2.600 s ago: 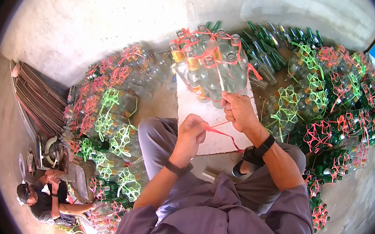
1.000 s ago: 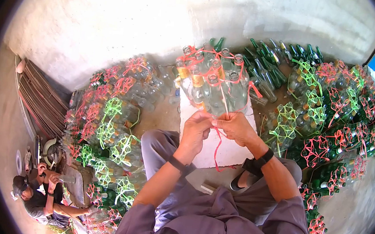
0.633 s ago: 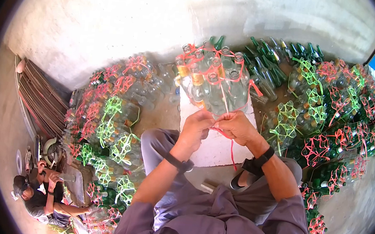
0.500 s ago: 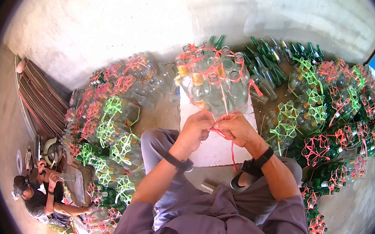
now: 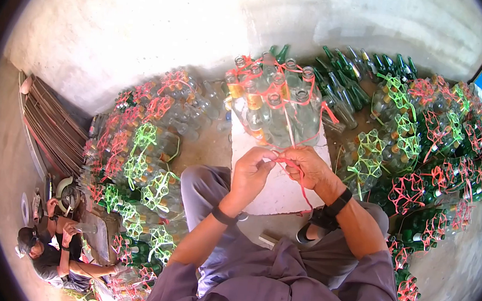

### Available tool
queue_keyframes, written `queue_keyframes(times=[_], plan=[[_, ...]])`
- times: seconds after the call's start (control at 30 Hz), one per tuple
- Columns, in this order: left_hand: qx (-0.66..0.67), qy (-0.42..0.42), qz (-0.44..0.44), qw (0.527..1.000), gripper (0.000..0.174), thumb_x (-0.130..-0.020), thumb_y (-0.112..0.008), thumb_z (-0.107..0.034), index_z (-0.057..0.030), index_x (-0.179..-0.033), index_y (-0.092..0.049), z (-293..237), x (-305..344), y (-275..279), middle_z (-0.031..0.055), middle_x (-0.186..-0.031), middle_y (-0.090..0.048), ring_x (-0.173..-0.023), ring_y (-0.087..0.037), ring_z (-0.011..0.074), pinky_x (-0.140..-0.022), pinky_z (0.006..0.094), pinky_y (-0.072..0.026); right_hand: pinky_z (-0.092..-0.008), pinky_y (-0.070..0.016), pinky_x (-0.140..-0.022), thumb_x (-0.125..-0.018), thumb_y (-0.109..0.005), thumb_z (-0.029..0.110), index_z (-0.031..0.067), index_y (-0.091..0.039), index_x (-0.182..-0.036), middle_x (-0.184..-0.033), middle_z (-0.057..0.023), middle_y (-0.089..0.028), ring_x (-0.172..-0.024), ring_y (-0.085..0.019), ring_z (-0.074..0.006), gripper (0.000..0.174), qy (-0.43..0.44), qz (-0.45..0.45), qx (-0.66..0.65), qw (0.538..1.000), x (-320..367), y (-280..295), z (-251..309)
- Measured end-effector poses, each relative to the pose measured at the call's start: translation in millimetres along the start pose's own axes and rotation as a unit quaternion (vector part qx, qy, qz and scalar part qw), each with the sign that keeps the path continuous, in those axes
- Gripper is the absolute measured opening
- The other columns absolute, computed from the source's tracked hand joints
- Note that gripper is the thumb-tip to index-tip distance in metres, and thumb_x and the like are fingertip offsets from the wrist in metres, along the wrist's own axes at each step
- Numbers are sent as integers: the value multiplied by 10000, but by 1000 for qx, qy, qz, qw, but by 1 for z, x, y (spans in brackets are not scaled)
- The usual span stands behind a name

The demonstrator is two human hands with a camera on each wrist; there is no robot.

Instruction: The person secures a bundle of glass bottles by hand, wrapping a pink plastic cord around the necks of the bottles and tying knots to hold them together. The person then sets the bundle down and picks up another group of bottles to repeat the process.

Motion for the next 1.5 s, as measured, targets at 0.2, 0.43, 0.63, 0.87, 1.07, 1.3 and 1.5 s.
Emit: queue_keyframes(times=[0.2,0.43,0.63,0.87,1.07,1.3,1.5], plan=[[-18,37,-17,999,144,-864,-670,85,0,-972,-627,-3,-6,-2,57,-938,-639,-697,-543,93,-648,257,-464,-242,-223,-412,-910,-628,96,57,-656,-844,-586,77,-423,-443,-331,-49,83,4,-19,-45,999,-7,6,-10],[-9,86,-12,996,43,-913,-658,-13,13,-940,-638,-4,-15,1,14,-792,-619,-635,-537,59,-571,237,-460,-260,-226,-421,-861,-738,105,73,-641,-781,-576,88,-403,-433,-306,-43,129,18,-18,-23,999,5,-2,7],[88,218,-5,972,132,-895,-714,-106,15,-930,-676,-1,-21,3,12,-739,-627,-558,-470,30,-503,222,-379,-245,-198,-431,-871,-740,96,25,-689,-899,-585,89,-420,-439,-282,-28,92,86,-19,-81,993,6,-6,2],[52,180,-14,982,127,-884,-729,-108,14,-880,-697,7,-24,6,6,-717,-639,-597,-512,38,-532,221,-395,-221,-256,-449,-882,-745,113,14,-739,-1032,-644,59,-553,-474,-348,-18,181,138,-42,-20,989,0,-6,-9],[-28,151,-2,988,106,-891,-704,-83,23,-888,-700,12,-21,7,13,-746,-662,-674,-563,49,-584,223,-431,-218,-381,-503,-903,-719,110,12,-761,-1042,-777,-1,-691,-587,-500,-33,175,258,-103,197,940,-10,1,-11],[-39,135,15,990,74,-901,-645,-18,35,-902,-697,12,-21,6,15,-772,-676,-695,-575,59,-615,239,-466,-296,-459,-532,-865,-711,100,-7,-737,-968,-720,-134,-707,-567,-591,-124,151,317,-134,411,844,-1,-8,3],[-107,81,12,991,65,-901,-634,6,34,-919,-690,10,-20,3,53,-773,-694,-708,-603,78,-651,255,-494,-334,-478,-551,-860,-695,122,-41,-703,-868,-698,-184,-680,-573,-626,-201,164,332,-136,446,820,-9,-4,2]])
Point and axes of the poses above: each hand's wrist, its own x-axis away from the middle knuckle, its own y-axis out of the back of the hand, z = x × y, the point moved 4 cm from there along -x, towards the middle knuckle
